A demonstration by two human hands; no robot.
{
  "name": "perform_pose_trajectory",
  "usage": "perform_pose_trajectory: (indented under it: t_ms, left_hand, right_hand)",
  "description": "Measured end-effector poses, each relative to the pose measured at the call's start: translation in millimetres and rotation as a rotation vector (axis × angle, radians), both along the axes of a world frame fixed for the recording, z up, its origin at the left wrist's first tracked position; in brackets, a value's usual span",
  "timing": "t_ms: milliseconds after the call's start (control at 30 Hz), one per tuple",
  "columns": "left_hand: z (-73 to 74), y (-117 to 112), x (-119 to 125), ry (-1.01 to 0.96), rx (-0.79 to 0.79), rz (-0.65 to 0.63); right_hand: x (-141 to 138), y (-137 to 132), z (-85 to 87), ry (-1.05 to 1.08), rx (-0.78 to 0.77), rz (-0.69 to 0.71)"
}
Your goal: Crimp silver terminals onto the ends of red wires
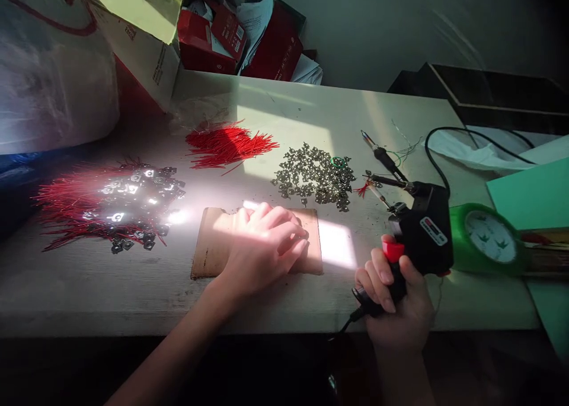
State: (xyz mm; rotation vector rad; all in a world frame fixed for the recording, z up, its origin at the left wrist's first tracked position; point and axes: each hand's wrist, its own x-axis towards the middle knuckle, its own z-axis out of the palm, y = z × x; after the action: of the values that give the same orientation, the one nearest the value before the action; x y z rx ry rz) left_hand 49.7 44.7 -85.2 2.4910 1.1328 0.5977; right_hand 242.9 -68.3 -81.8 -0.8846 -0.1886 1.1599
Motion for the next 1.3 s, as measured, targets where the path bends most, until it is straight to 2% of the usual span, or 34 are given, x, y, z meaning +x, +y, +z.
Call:
perform_pose_trajectory:
  t_ms: [167, 300, 400, 500, 667, 767, 900, 967, 1133, 1300]
  left_hand:
    - [10.7, -0.6, -6.5, 0.047, 0.034, -0.001]
    - [30.2, 2.0, -30.3, 0.207, 0.123, 0.012]
    - [38.1, 5.2, -44.1, 0.310, 0.225, -0.027]
    - [37.3, 7.1, -44.9, 0.372, 0.320, -0.065]
    - [28.7, 7.7, -37.5, 0.458, 0.404, -0.049]
    - [27.6, 7.9, -37.7, 0.422, 0.358, -0.059]
    - [32.6, 6.2, -46.2, 0.282, 0.094, -0.060]
    - [33.2, 5.0, -54.6, 0.237, 0.031, -0.055]
    - [24.6, 4.7, -76.5, 0.092, 0.039, -0.108]
    - [20.3, 1.0, -82.6, 0.019, 0.040, -0.105]
  right_hand:
    - [-1.2, -0.6, -0.6, -0.041, 0.028, 0.041]
    - [-4.5, -1.9, -3.0, -0.100, 0.064, 0.066]
    - [-6.0, -3.9, -6.7, -0.136, 0.085, 0.082]
    - [-6.4, -6.1, -9.0, -0.138, 0.094, 0.098]
    - [-7.0, -6.0, -8.3, -0.136, 0.126, 0.114]
    - [-7.3, -4.2, -7.6, -0.142, 0.140, 0.122]
    - [-7.1, -3.2, -8.0, -0.138, 0.137, 0.123]
    - [-6.9, -3.7, -8.2, -0.145, 0.139, 0.125]
    - [-7.2, -6.7, -10.0, -0.163, 0.114, 0.111]
    - [-8.0, -8.5, -16.6, -0.177, 0.050, 0.096]
